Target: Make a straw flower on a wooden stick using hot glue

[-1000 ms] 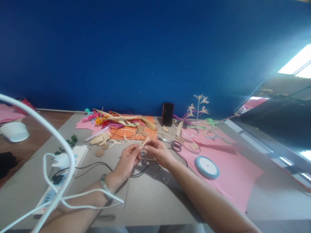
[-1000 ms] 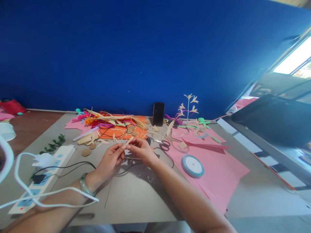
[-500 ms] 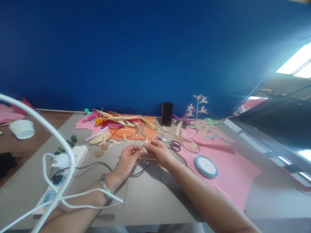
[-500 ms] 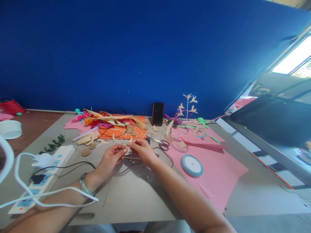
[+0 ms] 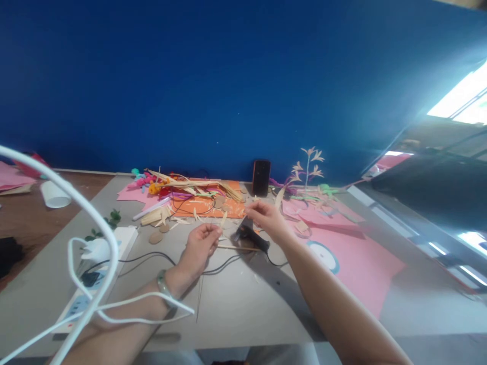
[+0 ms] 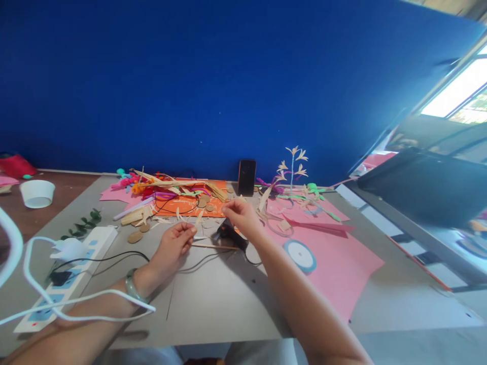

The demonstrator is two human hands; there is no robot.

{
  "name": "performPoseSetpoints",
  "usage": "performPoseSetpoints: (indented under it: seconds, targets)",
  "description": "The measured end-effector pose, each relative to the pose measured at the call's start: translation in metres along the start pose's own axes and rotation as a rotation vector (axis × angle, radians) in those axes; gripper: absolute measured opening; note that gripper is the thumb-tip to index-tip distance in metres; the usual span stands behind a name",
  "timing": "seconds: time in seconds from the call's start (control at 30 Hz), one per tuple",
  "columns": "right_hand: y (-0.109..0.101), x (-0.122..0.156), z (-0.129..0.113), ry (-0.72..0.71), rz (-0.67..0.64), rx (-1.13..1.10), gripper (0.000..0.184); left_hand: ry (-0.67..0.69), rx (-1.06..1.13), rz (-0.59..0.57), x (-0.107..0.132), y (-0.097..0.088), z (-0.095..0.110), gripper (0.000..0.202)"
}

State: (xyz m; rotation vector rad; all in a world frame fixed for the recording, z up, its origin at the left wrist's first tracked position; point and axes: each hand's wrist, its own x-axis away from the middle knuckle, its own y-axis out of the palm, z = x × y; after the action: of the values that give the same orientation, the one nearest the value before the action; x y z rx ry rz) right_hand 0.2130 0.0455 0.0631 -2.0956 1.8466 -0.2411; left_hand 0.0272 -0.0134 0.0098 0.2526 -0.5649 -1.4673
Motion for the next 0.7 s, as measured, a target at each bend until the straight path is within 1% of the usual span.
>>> performPoseSetpoints:
  seconds: [0.07, 0.13, 0.17, 0.2, 0.27, 0.33, 0.43, 0.57, 0.63, 0.7]
  targets:
    - [-0.011, 0.001, -0.003, -0.04, -0.111, 0.374, 0.02, -0.005, 0.0, 0.011, 0.001, 0.0, 0.001, 0.044]
    - [-0.017, 0.004, -0.004, -0.025, -0.202, 0.735, 0.016, -0.011, -0.008, 0.015, 0.002, 0.001, 0.003, 0.044]
    - [-0.018, 0.006, -0.003, -0.007, -0.226, 0.883, 0.016, -0.012, -0.01, 0.015, 0.002, 0.001, 0.004, 0.044]
    - [-0.018, 0.008, -0.001, 0.011, -0.242, 1.0, 0.016, -0.012, -0.012, 0.013, 0.002, 0.002, 0.004, 0.043]
    - [-0.016, 0.012, 0.003, 0.035, -0.272, 1.138, 0.017, -0.009, -0.014, 0.011, 0.003, 0.002, 0.005, 0.042]
    - [-0.011, 0.015, 0.008, 0.053, -0.288, 1.178, 0.017, -0.005, -0.012, 0.018, 0.003, 0.002, 0.006, 0.042]
    - [-0.005, 0.019, 0.014, 0.07, -0.275, 1.157, 0.016, -0.008, -0.007, 0.027, 0.002, 0.002, 0.005, 0.041]
    - [-0.002, 0.022, 0.02, 0.068, -0.26, 1.105, 0.024, -0.012, -0.001, 0.034, 0.001, 0.001, 0.003, 0.038]
    - [-0.003, 0.023, 0.024, 0.077, -0.215, 1.087, 0.026, -0.012, -0.001, 0.039, 0.0, 0.0, 0.002, 0.036]
    - [-0.006, 0.022, 0.025, 0.066, -0.127, 1.043, 0.029, -0.01, -0.002, 0.042, -0.001, -0.001, 0.001, 0.035]
